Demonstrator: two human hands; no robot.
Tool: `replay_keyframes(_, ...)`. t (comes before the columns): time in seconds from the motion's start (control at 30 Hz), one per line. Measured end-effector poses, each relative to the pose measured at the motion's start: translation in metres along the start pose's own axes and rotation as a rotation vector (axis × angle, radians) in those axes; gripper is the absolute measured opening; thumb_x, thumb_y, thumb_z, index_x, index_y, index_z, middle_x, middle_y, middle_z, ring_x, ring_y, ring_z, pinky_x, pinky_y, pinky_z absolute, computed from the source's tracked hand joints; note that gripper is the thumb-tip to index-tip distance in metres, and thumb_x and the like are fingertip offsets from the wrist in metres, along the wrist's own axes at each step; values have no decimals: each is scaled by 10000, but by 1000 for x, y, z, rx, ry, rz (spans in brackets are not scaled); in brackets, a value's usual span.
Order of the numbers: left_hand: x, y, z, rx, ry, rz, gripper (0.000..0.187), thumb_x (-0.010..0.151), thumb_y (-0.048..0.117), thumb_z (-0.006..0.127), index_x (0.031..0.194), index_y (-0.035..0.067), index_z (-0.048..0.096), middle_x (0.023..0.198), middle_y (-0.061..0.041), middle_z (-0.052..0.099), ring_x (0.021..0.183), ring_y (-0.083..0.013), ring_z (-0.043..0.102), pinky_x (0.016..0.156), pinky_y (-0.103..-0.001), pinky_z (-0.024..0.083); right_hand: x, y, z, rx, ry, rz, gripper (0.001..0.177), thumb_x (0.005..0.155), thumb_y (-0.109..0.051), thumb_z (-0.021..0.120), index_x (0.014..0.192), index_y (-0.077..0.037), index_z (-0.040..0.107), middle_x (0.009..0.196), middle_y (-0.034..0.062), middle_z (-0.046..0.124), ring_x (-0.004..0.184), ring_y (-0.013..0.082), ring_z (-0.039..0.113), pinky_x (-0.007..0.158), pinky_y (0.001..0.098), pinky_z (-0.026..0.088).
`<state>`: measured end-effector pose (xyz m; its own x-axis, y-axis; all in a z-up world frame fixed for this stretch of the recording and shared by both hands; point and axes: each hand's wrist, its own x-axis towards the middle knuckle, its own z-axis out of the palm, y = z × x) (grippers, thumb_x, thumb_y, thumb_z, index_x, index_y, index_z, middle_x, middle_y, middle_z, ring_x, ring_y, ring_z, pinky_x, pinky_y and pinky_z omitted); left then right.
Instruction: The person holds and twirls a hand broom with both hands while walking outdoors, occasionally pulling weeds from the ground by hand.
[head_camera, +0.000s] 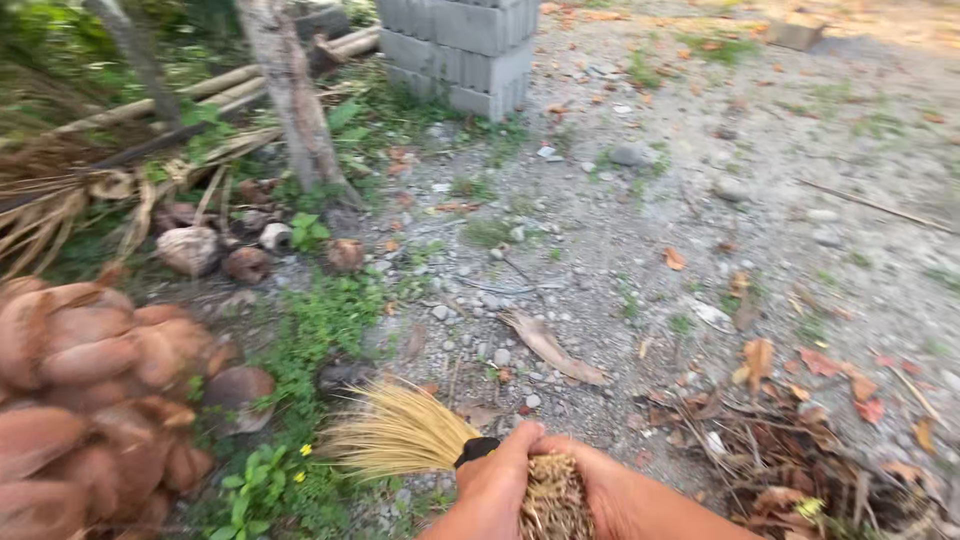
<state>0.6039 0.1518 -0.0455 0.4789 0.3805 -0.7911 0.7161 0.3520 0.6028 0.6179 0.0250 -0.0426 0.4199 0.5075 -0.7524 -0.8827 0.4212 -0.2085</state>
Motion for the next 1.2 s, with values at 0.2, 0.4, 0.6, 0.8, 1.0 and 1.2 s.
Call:
replay_keyframes(0.2, -13, 41, 39, 227, -772, -217, 521, 819, 444, 817, 1133, 54, 672, 923, -96, 719, 743, -233, 689, 726, -407, 599, -22, -16, -12, 79, 176, -279, 453, 952, -417, 468, 1014, -36, 706, 919, 173, 770, 748, 317, 753, 698, 494, 647)
replay_keyframes(0.4, -45, 52, 10, 102, -913, 34, 471, 795, 342, 749, 1220, 147, 699, 926, -52, 744, 758, -156, 723, 710, -342, 586, -16, -1, -1, 30, 213, -296, 450, 958, -410, 470, 1026, -34, 705, 922, 174, 770, 754, 316, 754, 705, 495, 647)
replay_keyframes(0.6, -38, 24, 10, 246, -194, 319, 591, 767, 389, 861, 1159, -3, 653, 965, -119, 773, 817, -200, 762, 767, -362, 604, -21, -15, 1, -10, -101, 89, 446, 963, -404, 472, 1038, -31, 704, 926, 176, 770, 760, 316, 754, 712, 496, 648)
replay_keyframes(0.8, 0, 79, 58, 241, -742, -270, 539, 747, 529, 713, 1003, 54, 703, 946, -139, 747, 734, -254, 724, 705, -426, 608, 20, -66, 4, 23, 22, -33, 443, 969, -398, 474, 1050, -28, 704, 930, 177, 770, 766, 315, 755, 720, 497, 648)
replay_keyframes(1.0, 1, 101, 87, 292, -736, 77, 466, 821, 388, 764, 1116, 32, 710, 924, -91, 732, 734, -195, 714, 679, -366, 586, 11, -92, -4, 54, 49, -237, 420, 980, -364, 477, 1020, -15, 709, 929, 177, 778, 763, 319, 762, 704, 489, 656)
replay_keyframes(1.2, -10, 56, 89, -21, -594, 210, 584, 725, 292, 821, 1227, 30, 680, 926, -79, 734, 792, -170, 705, 740, -331, 586, 2, -86, -27, 34, 28, -98, 409, 977, -370, 492, 1031, -19, 694, 922, 174, 771, 748, 316, 757, 698, 486, 654)
